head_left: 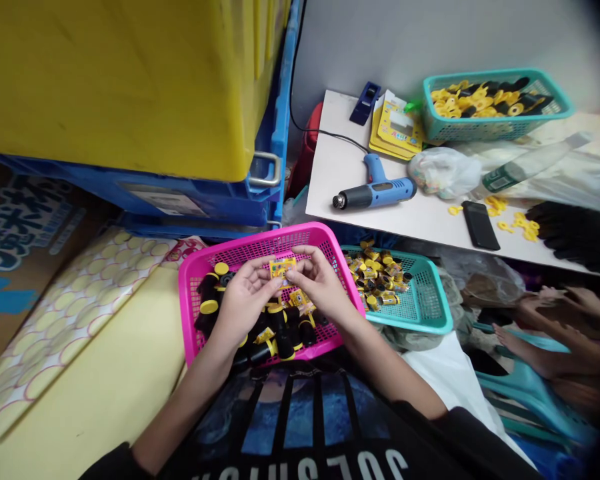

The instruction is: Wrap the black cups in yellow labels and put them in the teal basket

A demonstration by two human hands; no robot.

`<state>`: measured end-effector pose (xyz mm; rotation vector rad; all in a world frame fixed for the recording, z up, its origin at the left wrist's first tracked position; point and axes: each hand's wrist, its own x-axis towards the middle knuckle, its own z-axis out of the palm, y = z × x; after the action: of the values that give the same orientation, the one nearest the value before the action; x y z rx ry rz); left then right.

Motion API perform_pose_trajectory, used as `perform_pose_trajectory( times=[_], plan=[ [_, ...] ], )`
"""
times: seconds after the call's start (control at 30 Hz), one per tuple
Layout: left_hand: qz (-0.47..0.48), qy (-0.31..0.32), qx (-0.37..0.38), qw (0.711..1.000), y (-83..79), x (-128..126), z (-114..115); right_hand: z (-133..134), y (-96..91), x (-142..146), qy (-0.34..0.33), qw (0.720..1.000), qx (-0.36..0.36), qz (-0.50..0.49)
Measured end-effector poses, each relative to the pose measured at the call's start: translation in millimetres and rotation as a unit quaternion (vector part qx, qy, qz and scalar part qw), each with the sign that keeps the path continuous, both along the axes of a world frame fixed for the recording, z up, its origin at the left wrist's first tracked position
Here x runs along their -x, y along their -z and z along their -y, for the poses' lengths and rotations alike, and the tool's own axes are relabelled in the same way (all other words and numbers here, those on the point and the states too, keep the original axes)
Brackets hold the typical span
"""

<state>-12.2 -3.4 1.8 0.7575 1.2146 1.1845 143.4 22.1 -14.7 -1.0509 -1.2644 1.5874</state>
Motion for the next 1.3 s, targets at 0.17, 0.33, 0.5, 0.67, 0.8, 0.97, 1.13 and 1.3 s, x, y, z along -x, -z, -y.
perform_pose_trajectory(
  times=[0.17,0.33,0.5,0.67,0.8,0.97,1.13,1.3],
  plan=[
    [-0.040,-0.029,-0.019,0.999,-12.5,16.1,-14.6,-21.4,-13.9,18.2,-0.035,0.994,-0.090,0.046],
    [-0.148,-0.154,-0.019,0.977,-11.4,38.6,-17.2,-35.5,7.1,19.1,-0.191,0.911,-0.106,0.351],
    [-0.165,-0.172,0.028,0.971,6.8,50.5,-9.5,-32.2,45.9,21.0,-0.397,0.760,-0.134,0.497],
    [-0.132,-0.155,0.029,0.979,21.6,54.2,-7.4,-32.4,62.1,23.7,-0.428,0.760,-0.161,0.462],
    [-0.118,-0.145,0.019,0.982,29.2,60.1,-5.9,-35.4,54.8,18.7,-0.356,0.804,-0.137,0.455],
    [-0.122,-0.121,0.017,0.985,32.3,64.5,-0.4,-37.5,25.4,0.5,-0.104,0.979,-0.053,0.169],
    [-0.094,-0.077,0.008,0.993,30.1,57.8,1.5,-31.5,-3.1,-8.3,-0.080,0.996,-0.016,-0.030],
    [-0.096,-0.067,-0.015,0.993,23.3,48.2,1.4,-29.4,-13.1,-6.9,-0.122,0.991,-0.054,0.024]
  ],
)
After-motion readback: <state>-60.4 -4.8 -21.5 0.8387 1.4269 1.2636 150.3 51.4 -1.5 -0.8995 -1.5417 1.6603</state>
